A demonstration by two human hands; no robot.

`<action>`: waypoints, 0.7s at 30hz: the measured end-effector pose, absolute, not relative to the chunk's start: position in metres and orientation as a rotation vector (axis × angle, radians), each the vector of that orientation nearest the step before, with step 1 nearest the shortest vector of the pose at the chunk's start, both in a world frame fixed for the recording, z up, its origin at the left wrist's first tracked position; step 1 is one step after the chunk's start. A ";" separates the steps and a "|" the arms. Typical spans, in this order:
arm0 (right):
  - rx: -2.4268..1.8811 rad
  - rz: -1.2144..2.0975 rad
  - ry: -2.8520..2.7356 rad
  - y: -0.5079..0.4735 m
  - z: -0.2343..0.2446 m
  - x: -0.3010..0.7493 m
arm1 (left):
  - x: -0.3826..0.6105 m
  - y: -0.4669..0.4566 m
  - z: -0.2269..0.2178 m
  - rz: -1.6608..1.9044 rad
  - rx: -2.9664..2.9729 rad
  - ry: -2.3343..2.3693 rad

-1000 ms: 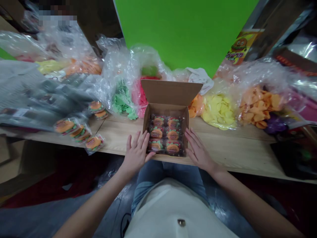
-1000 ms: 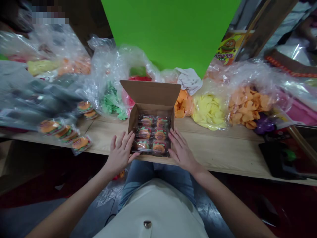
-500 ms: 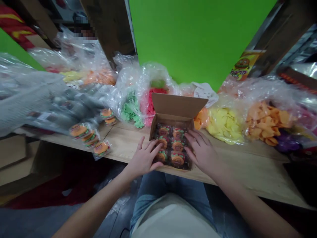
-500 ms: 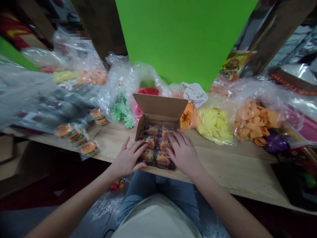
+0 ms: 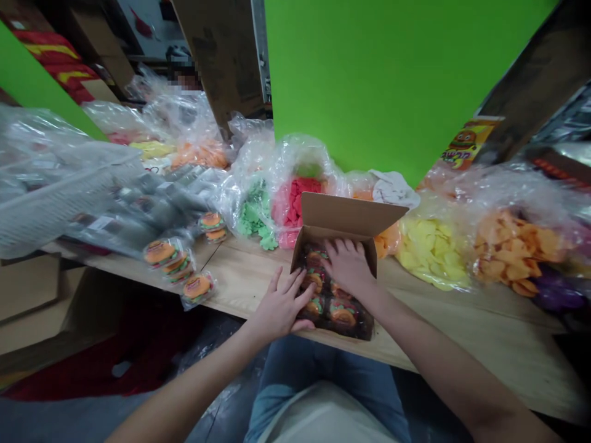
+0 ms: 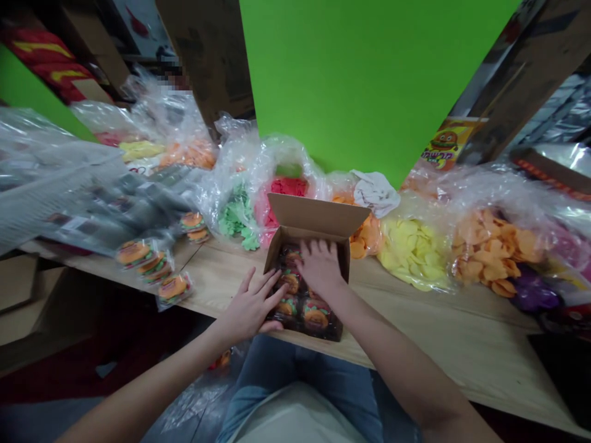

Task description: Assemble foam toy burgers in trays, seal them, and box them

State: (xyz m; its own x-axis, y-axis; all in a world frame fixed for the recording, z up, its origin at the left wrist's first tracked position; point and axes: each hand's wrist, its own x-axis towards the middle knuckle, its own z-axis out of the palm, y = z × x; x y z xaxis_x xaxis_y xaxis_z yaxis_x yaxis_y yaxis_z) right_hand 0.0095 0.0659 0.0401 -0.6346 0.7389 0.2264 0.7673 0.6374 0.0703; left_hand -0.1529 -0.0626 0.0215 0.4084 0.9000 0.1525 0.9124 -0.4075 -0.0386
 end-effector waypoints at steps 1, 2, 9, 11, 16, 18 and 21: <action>-1.174 -0.230 -2.693 0.064 0.040 0.002 | -0.153 -0.062 0.021 -0.160 -2.541 -1.637; -1.110 -0.211 -2.709 0.064 0.038 -0.005 | -0.153 -0.062 0.022 -0.159 -2.541 -1.637; -1.097 -0.113 -2.716 0.072 0.024 -0.017 | -0.153 -0.064 0.019 -0.203 -2.544 -1.642; -1.075 -0.107 -2.738 0.070 0.033 -0.002 | -0.153 -0.065 0.017 -0.231 -2.540 -1.641; -1.136 -0.276 -2.696 0.038 0.039 0.051 | -0.153 -0.066 0.018 -0.224 -2.537 -1.634; -1.190 -0.302 -2.703 0.023 0.027 0.066 | -0.152 -0.066 0.022 -0.196 -2.533 -1.637; -1.229 -0.307 -2.696 0.012 0.012 0.075 | -0.150 -0.067 0.026 -0.162 -2.533 -1.630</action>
State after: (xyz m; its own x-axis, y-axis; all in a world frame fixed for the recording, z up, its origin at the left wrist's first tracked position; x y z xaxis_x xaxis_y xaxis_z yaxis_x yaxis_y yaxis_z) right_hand 0.0747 0.0122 0.0118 -0.6488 0.7251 0.2309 0.7585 0.6408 0.1189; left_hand -0.1497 -0.0671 0.0262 0.4123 0.8974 0.1574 0.9108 -0.4102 -0.0470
